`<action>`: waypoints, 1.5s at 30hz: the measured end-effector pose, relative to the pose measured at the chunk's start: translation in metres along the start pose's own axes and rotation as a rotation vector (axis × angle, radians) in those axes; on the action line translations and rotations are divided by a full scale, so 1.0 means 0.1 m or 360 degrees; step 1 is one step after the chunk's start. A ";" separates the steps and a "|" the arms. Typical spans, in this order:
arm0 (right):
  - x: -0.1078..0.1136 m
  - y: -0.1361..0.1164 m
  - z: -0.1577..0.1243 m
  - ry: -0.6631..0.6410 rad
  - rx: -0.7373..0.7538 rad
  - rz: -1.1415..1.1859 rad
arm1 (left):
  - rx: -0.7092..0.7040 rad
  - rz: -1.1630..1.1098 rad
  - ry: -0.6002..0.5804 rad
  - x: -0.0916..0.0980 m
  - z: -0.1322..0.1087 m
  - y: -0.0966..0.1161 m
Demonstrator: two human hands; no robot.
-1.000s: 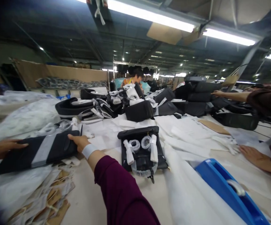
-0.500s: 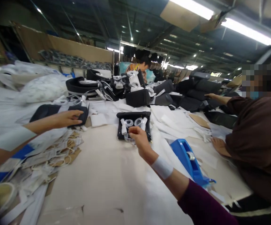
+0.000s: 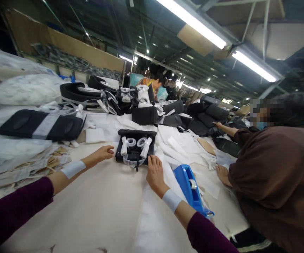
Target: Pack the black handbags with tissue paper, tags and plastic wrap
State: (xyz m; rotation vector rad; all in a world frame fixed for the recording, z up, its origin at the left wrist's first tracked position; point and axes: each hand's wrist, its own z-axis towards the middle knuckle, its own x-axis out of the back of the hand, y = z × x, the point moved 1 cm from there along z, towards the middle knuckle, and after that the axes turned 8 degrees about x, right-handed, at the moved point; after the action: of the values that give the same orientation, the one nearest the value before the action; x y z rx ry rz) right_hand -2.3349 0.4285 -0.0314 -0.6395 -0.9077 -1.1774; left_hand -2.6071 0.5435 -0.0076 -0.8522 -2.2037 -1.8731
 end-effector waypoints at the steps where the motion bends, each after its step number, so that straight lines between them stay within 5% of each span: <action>1: -0.04 0.02 0.03 0.0036 0.0009 -0.0037 | 0.0020 -0.0099 0.0001 -0.05 0.02 0.00; 5: -0.15 0.10 0.15 0.0108 0.0078 -0.0105 | 0.0063 -0.0409 0.0042 -0.19 0.12 0.01; 12: -0.22 0.15 0.32 -0.0171 0.0402 -0.0225 | 0.0163 -0.0541 0.0070 -0.30 0.35 -0.04; 23: -0.19 0.42 0.52 -0.0272 0.0647 -0.0272 | -0.0130 -0.0035 -0.0175 -0.21 0.32 -0.10; 26: -0.16 0.49 0.64 -0.0257 0.0625 -0.0277 | -0.0423 0.0447 0.0030 -0.27 0.26 -0.10; 31: -0.06 0.54 0.87 -0.0203 0.0628 -0.0220 | -0.0635 0.1004 0.0733 -0.34 0.20 -0.04; 33: 0.01 0.54 0.99 -0.0204 0.0630 -0.0248 | -0.0762 0.1039 0.0894 -0.32 0.26 0.00; 40: 0.52 0.41 1.62 -0.0315 0.0507 -0.0494 | -0.0896 0.0922 0.1011 0.03 0.53 0.40; 45: 1.29 0.15 1.94 -0.0316 0.0426 -0.0635 | -0.0891 0.0967 0.1114 0.52 0.20 0.95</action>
State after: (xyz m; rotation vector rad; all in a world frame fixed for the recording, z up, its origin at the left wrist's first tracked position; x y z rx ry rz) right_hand -2.3560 0.5279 0.1789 -0.3690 -1.3810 -1.3271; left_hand -2.5984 0.5869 0.0937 -0.6649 -0.9036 -2.0263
